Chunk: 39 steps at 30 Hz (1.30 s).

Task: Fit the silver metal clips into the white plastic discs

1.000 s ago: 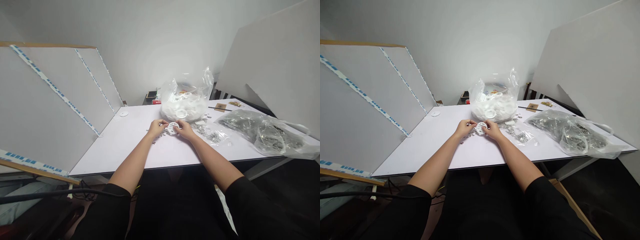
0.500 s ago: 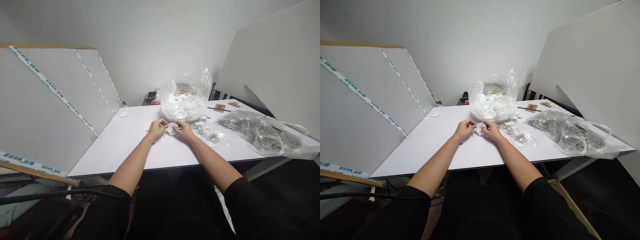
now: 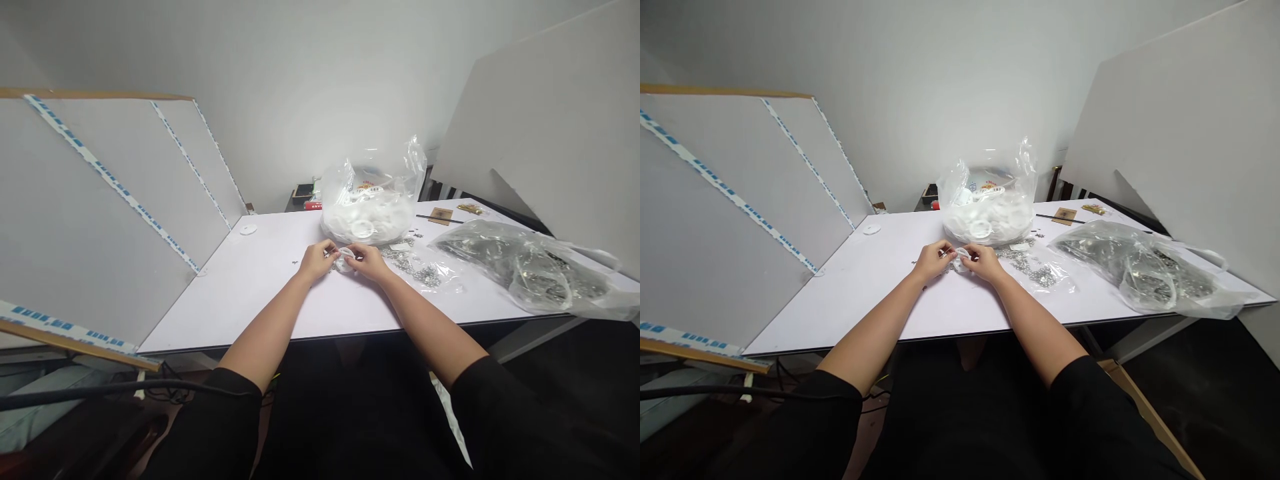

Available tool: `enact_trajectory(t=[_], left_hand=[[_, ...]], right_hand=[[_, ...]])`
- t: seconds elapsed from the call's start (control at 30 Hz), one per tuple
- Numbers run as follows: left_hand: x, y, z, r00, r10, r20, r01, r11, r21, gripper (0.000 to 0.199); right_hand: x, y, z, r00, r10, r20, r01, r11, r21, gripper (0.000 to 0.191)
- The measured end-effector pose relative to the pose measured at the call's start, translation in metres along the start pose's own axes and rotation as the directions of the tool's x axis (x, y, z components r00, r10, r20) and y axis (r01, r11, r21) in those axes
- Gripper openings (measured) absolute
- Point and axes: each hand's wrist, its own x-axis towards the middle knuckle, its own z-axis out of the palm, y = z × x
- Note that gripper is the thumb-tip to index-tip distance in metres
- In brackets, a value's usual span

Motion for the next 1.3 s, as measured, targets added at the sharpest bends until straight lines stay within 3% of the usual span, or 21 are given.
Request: enact_trajectory(t=[0.2,0.43,0.63,0.83,1.0,1.3], left_hand=[[0.001,-0.001,0.003,1.000,-0.019,-0.006,0.019,0.997,-0.069,0.014],[0.003,-0.006,0.007,0.996,-0.019,0.085,0.036,0.978,-0.207,0.020],[0.002,0.000,0.005,0.981,-0.154,0.113,0.187,0.904,-0.384,0.023],[-0.001,0.008,-0.006,0.965,-0.159,0.207,0.238,0.860,-0.450,0.031],[-0.002,0.008,-0.011,0.932,-0.172,0.320,0.312,0.832,-0.459,0.042],[-0.003,0.001,-0.004,0.946,-0.135,0.293,0.260,0.858,-0.443,0.037]], right_hand=[[0.001,0.001,-0.003,0.999,0.004,0.046,-0.008,0.997,0.073,0.035],[0.003,0.001,-0.006,0.994,0.047,0.101,-0.069,0.974,0.217,0.047],[0.002,0.002,0.002,0.995,-0.015,0.100,-0.014,0.961,0.276,0.080],[-0.002,-0.002,0.000,0.997,-0.054,0.047,0.045,0.984,0.172,0.076],[-0.004,-0.006,0.000,0.992,-0.101,0.071,0.091,0.988,0.126,0.068],[-0.008,-0.010,0.002,0.983,-0.155,0.100,0.150,0.987,0.058,0.063]])
